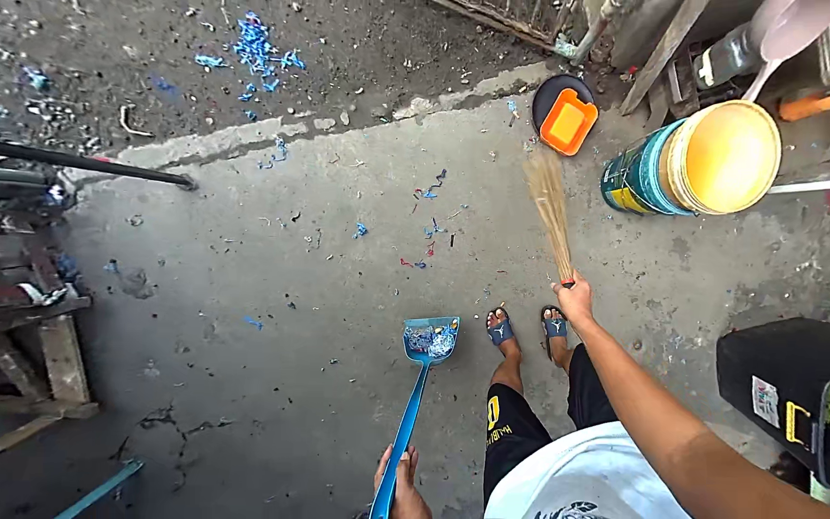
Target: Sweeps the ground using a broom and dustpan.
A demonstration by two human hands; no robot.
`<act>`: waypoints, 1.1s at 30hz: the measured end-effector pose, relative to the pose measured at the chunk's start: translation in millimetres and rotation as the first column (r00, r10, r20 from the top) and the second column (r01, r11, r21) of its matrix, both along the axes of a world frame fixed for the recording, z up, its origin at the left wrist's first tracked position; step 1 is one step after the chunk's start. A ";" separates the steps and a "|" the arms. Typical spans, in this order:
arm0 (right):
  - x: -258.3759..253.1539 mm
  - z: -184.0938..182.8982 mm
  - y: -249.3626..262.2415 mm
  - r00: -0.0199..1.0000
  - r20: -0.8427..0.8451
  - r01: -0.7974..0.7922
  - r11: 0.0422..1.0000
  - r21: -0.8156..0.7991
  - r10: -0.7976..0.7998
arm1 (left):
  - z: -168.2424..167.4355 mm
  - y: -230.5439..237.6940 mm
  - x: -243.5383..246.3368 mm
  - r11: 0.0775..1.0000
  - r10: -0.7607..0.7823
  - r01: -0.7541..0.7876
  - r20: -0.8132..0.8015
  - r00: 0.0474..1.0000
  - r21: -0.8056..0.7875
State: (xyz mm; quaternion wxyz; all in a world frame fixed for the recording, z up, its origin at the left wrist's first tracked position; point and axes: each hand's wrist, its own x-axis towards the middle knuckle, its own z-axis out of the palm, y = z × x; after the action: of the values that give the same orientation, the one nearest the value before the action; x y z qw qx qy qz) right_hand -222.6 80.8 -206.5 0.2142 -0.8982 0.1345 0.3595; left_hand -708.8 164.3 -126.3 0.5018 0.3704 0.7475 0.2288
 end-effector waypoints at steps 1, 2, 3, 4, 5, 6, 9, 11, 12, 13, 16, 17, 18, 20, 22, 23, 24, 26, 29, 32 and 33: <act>4.4 -3.8 8.9 0.996 -0.013 0.089 0.995 -0.036 -0.090 | 1.8 -0.3 6.2 1.000 0.016 -0.016 -0.006 1.000 0.009; 13.1 -11.2 22.6 0.986 -0.039 0.159 0.986 -0.056 -0.161 | 3.5 -0.4 11.9 0.999 0.029 -0.028 -0.014 0.999 0.017; 24.6 -25.0 38.4 0.977 -0.068 0.197 0.979 -0.056 -0.200 | 4.5 -0.6 17.0 0.999 0.039 -0.039 -0.016 0.999 0.023; 38.7 -40.9 56.8 0.975 -0.099 0.195 0.980 -0.040 -0.198 | 4.5 -0.7 22.1 0.999 0.044 -0.044 -0.017 0.999 0.028; 53.8 -55.6 76.2 0.985 -0.124 0.124 0.992 -0.008 -0.124 | 5.0 0.2 28.4 0.998 0.047 -0.046 -0.022 0.999 0.034; 70.1 -63.7 96.6 0.990 -0.139 0.006 0.999 0.038 -0.001 | 6.4 1.1 35.0 0.998 0.050 -0.049 -0.029 0.998 0.039; 113.0 -59.3 148.3 0.935 -0.086 -0.327 0.931 0.160 0.344 | 15.2 1.5 57.3 0.995 0.081 -0.078 -0.046 0.996 0.055; 123.8 -30.4 161.0 0.902 -0.045 -0.413 0.889 0.198 0.429 | 23.0 2.2 77.9 0.992 0.107 -0.103 -0.044 0.993 0.076; 126.6 -9.4 161.5 0.897 -0.046 -0.426 0.887 0.180 0.440 | 26.5 0.6 91.3 0.990 0.118 -0.114 -0.050 0.992 0.086; 130.8 4.7 159.7 0.906 -0.070 -0.403 0.901 0.157 0.418 | 30.8 -2.3 107.2 0.987 0.135 -0.129 -0.054 0.989 0.093; 153.3 3.4 146.6 0.961 -0.137 -0.237 0.970 0.046 0.241 | 52.8 -13.7 162.8 0.984 0.168 -0.162 -0.083 0.982 0.081; 175.0 -6.6 155.7 0.963 -0.166 -0.209 0.977 0.034 0.211 | 54.1 -11.5 184.1 0.982 0.179 -0.172 -0.090 0.980 0.077; 198.9 -22.1 168.0 0.958 -0.191 -0.212 0.976 0.042 0.216 | 53.6 -10.8 202.4 0.979 0.195 -0.188 -0.096 0.976 0.077; 241.4 -51.7 187.2 0.925 -0.211 -0.302 0.948 0.101 0.317 | 55.5 -16.5 235.0 0.972 0.230 -0.222 -0.115 0.967 0.079; 279.0 -36.3 204.3 0.885 -0.156 -0.412 0.893 0.180 0.439 | 53.2 -20.5 271.1 0.962 0.269 -0.261 -0.122 0.955 0.079; 293.6 -15.7 206.3 0.870 -0.122 -0.449 0.870 0.202 0.477 | 52.9 -23.5 289.0 0.956 0.290 -0.283 -0.119 0.950 0.073; 306.5 0.0 204.0 0.851 -0.084 -0.495 0.846 0.200 0.518 | 50.8 -26.8 303.3 0.950 0.311 -0.305 -0.107 0.944 0.070; 322.3 21.1 190.0 0.823 -0.050 -0.552 0.817 0.170 0.566 | 45.7 -33.3 324.3 0.936 0.351 -0.347 -0.080 0.933 0.064; 334.4 21.9 174.1 0.858 -0.113 -0.494 0.865 0.083 0.501 | 41.3 -45.9 353.2 0.902 0.431 -0.428 -0.045 0.901 0.060; 340.8 -21.6 192.1 0.782 -0.240 -0.589 0.808 0.018 0.576 | 37.7 -63.3 373.1 0.859 0.510 -0.510 0.004 0.860 0.054; 343.8 -34.9 200.3 0.691 -0.272 -0.685 0.727 0.051 0.670 | 34.6 -71.9 379.0 0.843 0.535 -0.535 0.018 0.845 0.056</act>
State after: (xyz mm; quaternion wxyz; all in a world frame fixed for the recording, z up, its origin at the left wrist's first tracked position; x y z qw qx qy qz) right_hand 121.2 281.1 -241.4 0.0214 -0.8316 -0.1680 0.5289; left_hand -329.8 92.4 -91.7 0.4075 0.1618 0.8137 0.3817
